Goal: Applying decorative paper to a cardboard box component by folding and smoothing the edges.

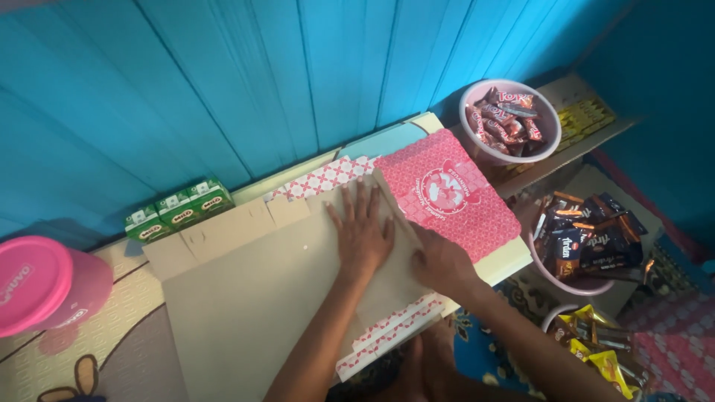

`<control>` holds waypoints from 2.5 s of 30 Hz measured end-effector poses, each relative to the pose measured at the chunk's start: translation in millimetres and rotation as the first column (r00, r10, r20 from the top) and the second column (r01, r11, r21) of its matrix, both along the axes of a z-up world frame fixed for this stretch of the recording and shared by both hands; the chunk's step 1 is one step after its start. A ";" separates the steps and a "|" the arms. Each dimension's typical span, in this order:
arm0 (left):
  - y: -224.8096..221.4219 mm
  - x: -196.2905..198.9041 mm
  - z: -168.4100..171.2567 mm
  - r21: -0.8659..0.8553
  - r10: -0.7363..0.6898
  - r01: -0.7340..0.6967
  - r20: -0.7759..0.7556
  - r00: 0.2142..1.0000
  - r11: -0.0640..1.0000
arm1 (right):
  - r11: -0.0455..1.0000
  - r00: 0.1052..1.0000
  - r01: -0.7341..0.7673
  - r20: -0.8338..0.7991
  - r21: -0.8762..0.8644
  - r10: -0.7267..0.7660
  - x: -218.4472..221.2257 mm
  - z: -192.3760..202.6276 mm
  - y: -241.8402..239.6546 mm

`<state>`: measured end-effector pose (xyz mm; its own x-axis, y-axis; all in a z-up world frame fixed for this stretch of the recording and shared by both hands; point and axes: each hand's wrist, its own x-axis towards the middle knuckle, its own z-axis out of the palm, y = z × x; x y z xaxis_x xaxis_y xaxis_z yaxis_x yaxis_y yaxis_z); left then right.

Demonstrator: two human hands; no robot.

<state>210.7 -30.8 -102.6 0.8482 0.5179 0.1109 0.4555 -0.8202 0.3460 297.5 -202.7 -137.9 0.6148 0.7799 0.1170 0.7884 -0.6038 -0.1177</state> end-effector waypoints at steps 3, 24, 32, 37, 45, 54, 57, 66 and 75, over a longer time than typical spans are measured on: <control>0.8 1.6 0.2 -0.018 -0.004 0.005 0.014 1.000 1.000 | 0.989 0.972 0.129 -0.189 -0.072 -0.141 2.3 7.3 -2.0; -16.2 -0.1 -7.4 -0.030 -0.046 0.045 -0.047 0.998 0.999 | 0.999 1.000 -0.014 -0.002 0.041 0.014 -13.3 10.5 -8.4; -19.0 -4.5 1.8 -0.022 -0.025 0.025 -0.024 0.999 0.999 | 0.999 1.000 -0.025 -0.017 0.035 0.026 -16.4 13.2 -15.8; -19.7 -3.5 1.3 -0.011 -0.022 0.021 -0.047 0.999 1.000 | 1.000 0.996 -0.009 -0.085 -0.013 0.008 -14.6 23.2 -17.0; -19.0 -2.4 -5.2 0.005 -0.019 0.019 -0.025 1.000 1.000 | 0.998 0.979 -0.007 -0.205 -0.057 -0.005 -21.0 33.4 -16.2; -53.4 -19.4 -14.7 0.013 -0.043 0.045 -0.109 0.993 0.999 | 0.999 0.954 0.035 -0.296 -0.038 -0.045 -19.3 36.0 -19.6; -53.6 -20.7 -16.3 0.019 -0.035 0.038 -0.103 0.994 0.999 | 0.997 0.954 0.054 -0.292 -0.054 -0.068 -19.1 40.9 -20.1; -53.7 -17.9 -20.7 0.032 -0.029 0.030 -0.033 0.999 0.999 | 0.994 0.879 0.065 -0.466 -0.090 -0.100 -22.9 58.8 -13.1; -52.9 -23.1 -16.3 0.008 -0.034 0.034 0.022 0.999 0.999 | 0.990 0.929 0.056 -0.357 -0.130 -0.100 -26.9 59.0 -13.7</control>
